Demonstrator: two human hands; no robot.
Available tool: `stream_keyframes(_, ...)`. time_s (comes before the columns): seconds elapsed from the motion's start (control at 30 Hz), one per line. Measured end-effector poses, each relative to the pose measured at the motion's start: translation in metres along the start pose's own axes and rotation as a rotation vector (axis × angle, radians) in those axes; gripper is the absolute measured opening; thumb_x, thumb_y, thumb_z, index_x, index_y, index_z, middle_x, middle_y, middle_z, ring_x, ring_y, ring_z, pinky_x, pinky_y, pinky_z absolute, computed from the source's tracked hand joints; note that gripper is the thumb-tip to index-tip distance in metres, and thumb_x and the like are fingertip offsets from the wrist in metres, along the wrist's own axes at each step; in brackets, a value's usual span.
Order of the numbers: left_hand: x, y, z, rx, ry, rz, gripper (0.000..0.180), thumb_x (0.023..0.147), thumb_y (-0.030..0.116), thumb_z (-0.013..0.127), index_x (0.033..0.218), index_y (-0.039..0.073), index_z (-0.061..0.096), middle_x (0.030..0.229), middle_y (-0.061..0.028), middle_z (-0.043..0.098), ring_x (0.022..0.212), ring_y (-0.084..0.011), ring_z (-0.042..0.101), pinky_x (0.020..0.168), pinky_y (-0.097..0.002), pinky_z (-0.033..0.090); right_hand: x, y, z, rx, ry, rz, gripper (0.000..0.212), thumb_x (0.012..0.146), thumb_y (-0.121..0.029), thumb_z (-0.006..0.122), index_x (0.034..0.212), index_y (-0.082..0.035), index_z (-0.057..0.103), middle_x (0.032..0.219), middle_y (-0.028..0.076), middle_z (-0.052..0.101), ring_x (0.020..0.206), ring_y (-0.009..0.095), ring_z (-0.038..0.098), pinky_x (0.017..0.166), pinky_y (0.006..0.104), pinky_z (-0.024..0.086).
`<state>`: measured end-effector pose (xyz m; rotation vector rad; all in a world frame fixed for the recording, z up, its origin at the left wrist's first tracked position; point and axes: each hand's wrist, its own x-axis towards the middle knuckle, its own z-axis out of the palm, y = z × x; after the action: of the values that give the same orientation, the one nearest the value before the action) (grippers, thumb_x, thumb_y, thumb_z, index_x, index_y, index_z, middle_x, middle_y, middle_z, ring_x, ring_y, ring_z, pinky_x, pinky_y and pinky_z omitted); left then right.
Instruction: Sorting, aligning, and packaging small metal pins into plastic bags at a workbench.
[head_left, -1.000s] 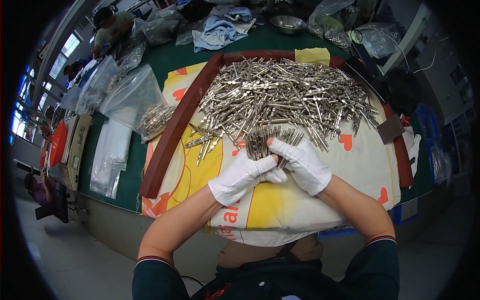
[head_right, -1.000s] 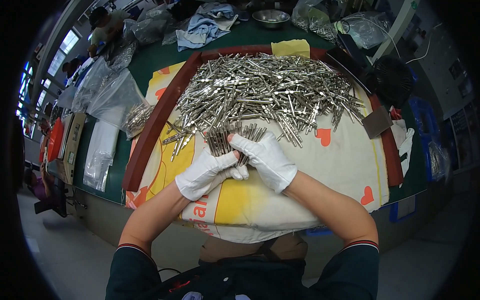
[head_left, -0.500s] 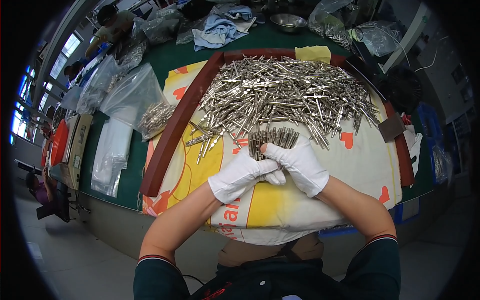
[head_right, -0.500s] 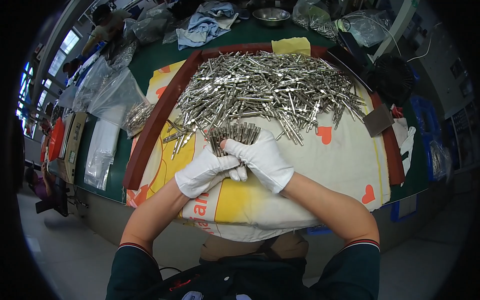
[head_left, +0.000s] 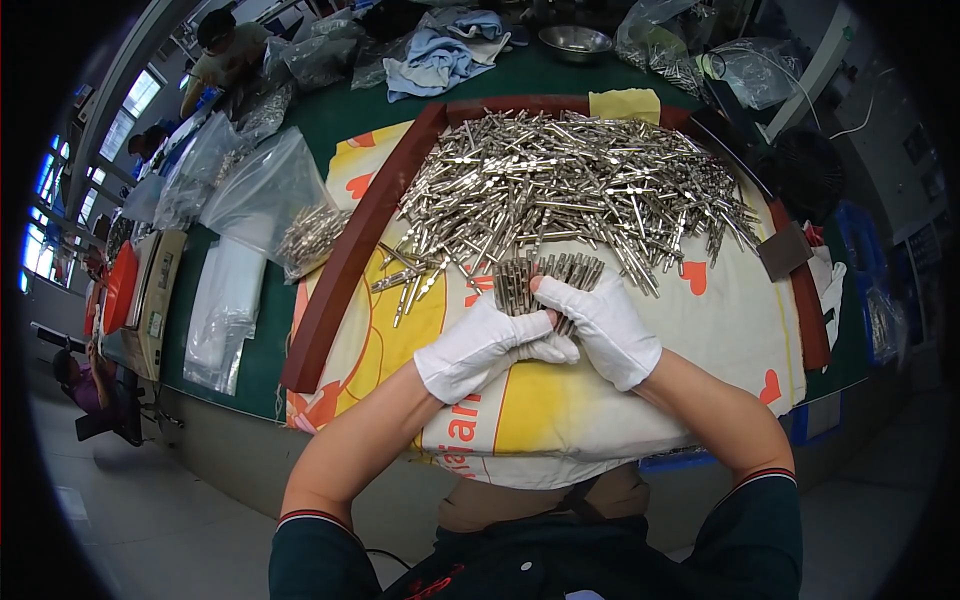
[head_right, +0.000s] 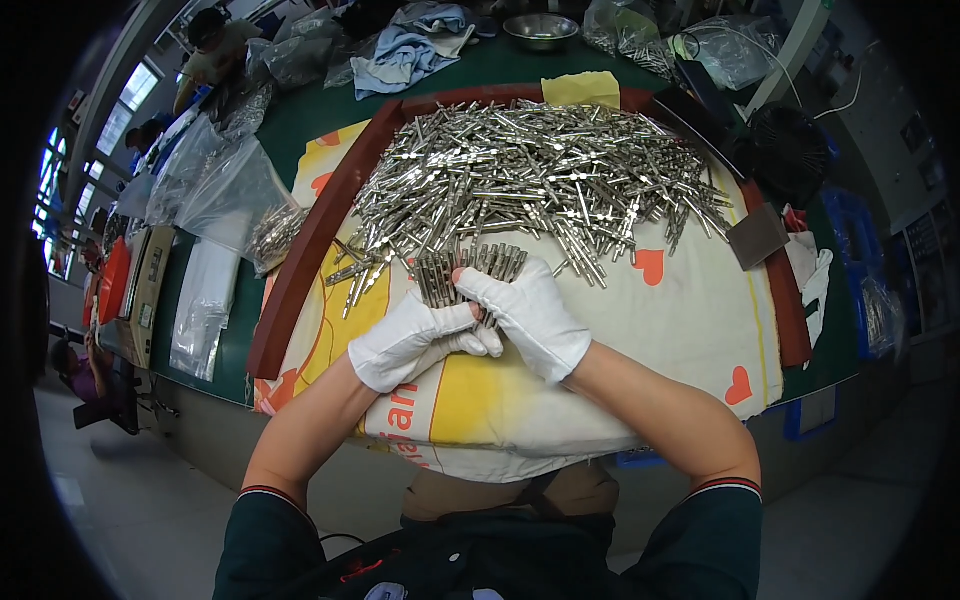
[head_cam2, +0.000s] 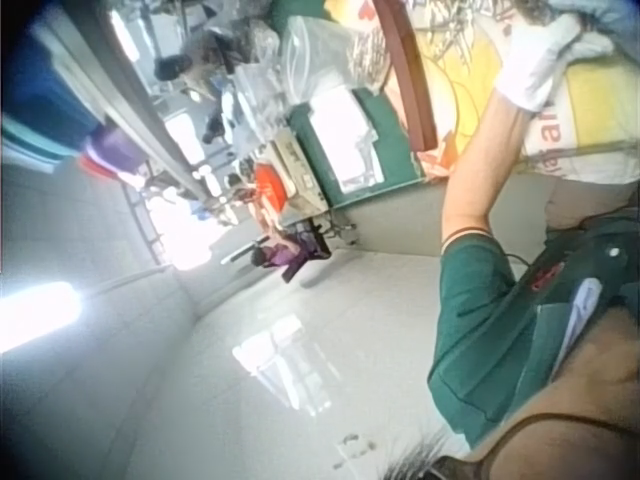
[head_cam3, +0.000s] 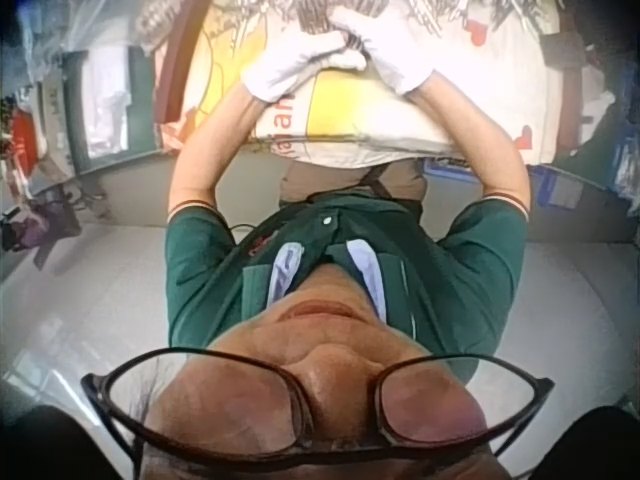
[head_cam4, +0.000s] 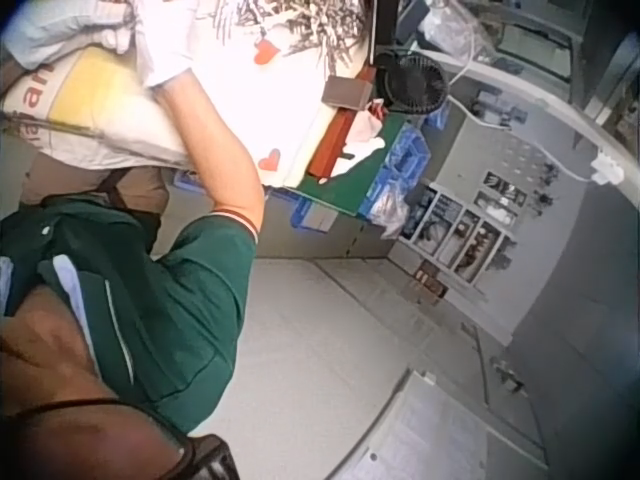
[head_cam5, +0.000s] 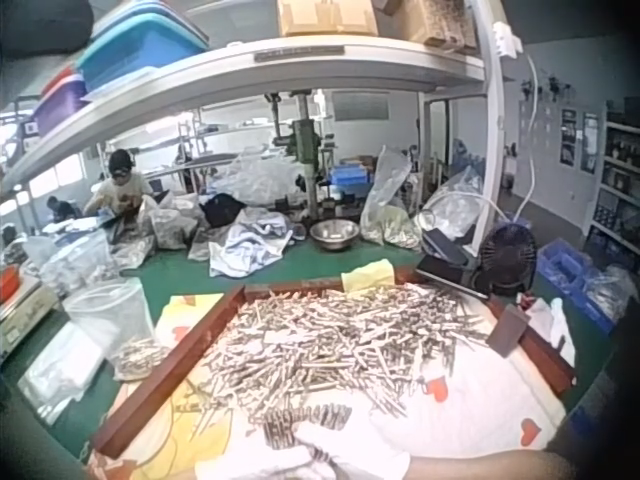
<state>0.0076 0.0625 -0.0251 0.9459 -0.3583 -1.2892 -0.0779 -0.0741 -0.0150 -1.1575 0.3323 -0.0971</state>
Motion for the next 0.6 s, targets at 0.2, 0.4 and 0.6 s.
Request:
stream_keyframes(0.2,-0.001,0.002,0.001,0.029,-0.010,-0.006,0.025,0.090,0.006,0.060,0.113,-0.002,0.054,0.091,-0.0163,0.066,0.080,-0.0247,0.069,0.072,-0.0321,0.059,-0.003,-0.002,0.009,0.038,-0.027,-0.022,0.011,0.088,-0.011,0.064,0.087,0.000,0.063,0.060,0.006,0.058,0.037,0.012,0.048,0.034,0.0260,0.035)
stream_keyframes(0.4,-0.003,0.006,0.000,0.034,-0.048,-0.063,0.028,0.088,0.005,0.062,0.114,-0.003,0.054,0.097,-0.0158,0.065,0.083,-0.0253,0.069,0.074,-0.0322,0.059,-0.004,-0.006,0.013,0.071,-0.027,-0.008,0.007,0.088,-0.005,0.062,0.091,0.001,0.062,0.059,0.006,0.058,0.037,0.012,0.049,0.032,0.0266,0.035)
stream_keyframes(0.6,-0.002,0.006,0.001,0.016,-0.072,-0.042,0.032,0.088,0.004,0.062,0.118,-0.003,0.051,0.101,-0.0160,0.064,0.088,-0.0267,0.068,0.080,-0.0345,0.058,-0.003,-0.004,0.008,-0.027,0.074,0.004,0.009,0.088,-0.009,0.063,0.088,0.000,0.065,0.064,0.005,0.061,0.037,0.010,0.047,0.032,0.0255,0.034)
